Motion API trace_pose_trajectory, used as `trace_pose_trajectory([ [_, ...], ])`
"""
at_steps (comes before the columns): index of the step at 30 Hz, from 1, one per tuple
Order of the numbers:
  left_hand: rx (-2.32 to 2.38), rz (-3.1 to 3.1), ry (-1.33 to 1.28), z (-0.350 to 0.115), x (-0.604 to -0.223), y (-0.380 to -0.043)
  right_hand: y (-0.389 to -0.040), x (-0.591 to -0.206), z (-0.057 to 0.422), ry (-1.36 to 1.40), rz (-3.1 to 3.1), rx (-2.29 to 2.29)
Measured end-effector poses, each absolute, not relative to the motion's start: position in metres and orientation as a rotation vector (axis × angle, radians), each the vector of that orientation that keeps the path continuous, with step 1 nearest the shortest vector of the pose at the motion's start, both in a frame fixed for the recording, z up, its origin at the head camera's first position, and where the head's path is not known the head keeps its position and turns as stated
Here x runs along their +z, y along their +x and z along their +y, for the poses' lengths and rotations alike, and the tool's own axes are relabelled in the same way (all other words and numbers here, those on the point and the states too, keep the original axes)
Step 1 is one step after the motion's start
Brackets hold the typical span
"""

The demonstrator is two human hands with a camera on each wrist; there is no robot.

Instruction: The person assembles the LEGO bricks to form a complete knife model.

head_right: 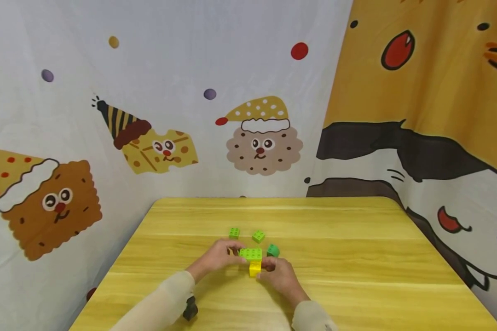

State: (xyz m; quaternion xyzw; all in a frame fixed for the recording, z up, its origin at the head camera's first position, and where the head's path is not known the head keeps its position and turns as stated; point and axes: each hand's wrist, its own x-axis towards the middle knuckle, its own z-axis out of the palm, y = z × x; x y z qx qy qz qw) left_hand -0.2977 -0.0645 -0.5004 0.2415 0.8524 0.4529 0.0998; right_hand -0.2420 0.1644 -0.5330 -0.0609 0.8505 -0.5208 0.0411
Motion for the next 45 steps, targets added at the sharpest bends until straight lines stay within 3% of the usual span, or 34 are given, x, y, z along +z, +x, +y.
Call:
trace_pose_trajectory([
  [33, 1.312, 2.446, 0.757, -0.051, -0.508, -0.292, -0.24, -0.532, 0.167, -0.201, 2.568, -1.6],
  [45, 1.283, 2.455, 0.779, -0.051, -0.507, -0.293, -0.232, -0.525, 0.175, -0.199, 2.394, -1.847],
])
